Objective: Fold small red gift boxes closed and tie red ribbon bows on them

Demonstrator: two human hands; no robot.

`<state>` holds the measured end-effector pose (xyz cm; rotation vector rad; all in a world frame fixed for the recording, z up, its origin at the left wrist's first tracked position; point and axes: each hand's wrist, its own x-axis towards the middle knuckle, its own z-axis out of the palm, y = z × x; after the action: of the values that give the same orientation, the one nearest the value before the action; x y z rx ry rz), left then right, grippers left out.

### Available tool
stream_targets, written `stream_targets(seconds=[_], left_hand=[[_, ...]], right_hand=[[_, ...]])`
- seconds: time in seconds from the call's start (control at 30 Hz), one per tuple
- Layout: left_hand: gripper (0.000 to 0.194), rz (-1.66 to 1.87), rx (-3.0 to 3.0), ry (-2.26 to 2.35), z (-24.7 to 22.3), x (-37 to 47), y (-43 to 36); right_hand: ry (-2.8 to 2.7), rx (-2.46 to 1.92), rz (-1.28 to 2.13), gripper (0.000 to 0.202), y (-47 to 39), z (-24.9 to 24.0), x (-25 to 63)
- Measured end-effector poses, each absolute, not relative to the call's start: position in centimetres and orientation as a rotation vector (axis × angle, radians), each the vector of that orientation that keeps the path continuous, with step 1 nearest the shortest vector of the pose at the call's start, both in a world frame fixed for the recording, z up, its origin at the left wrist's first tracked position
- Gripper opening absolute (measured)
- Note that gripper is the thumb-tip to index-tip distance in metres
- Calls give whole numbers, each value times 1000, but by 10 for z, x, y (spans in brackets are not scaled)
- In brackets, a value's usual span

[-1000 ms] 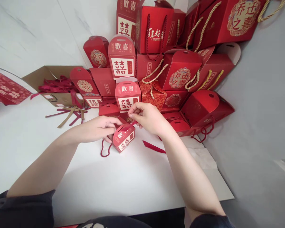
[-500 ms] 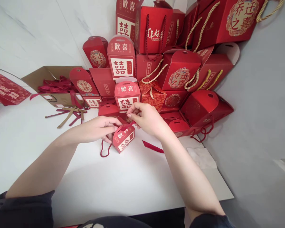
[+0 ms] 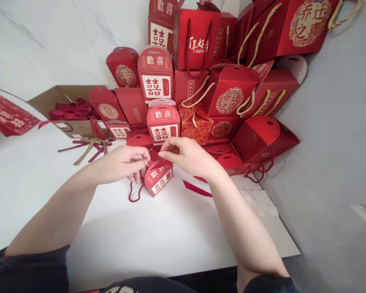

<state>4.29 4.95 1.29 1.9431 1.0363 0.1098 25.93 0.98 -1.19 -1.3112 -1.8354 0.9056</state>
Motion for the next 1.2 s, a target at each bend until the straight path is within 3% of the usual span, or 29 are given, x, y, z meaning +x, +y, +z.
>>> stream_targets(seconds=[0.1,0.3,0.43,0.7,1.2], left_hand=[[10,325,2237,1098,18,40,51],[17,623,2504,1046,19,40,56],[28,377,2541,1049,17,33,62],[31,92,2059,979,5,24,79],[26,18,2058,924,12,26,73]], right_hand=[[-1837,-1290,880,24,12,-16,257],[-1620,-914,1199,18,19,-31,236],[-1438,-815,1134,25,22,-35,230],[-1640,-1013,1282,5,21,-40,228],[-1788,-1125,1284,4,19,-41,228]])
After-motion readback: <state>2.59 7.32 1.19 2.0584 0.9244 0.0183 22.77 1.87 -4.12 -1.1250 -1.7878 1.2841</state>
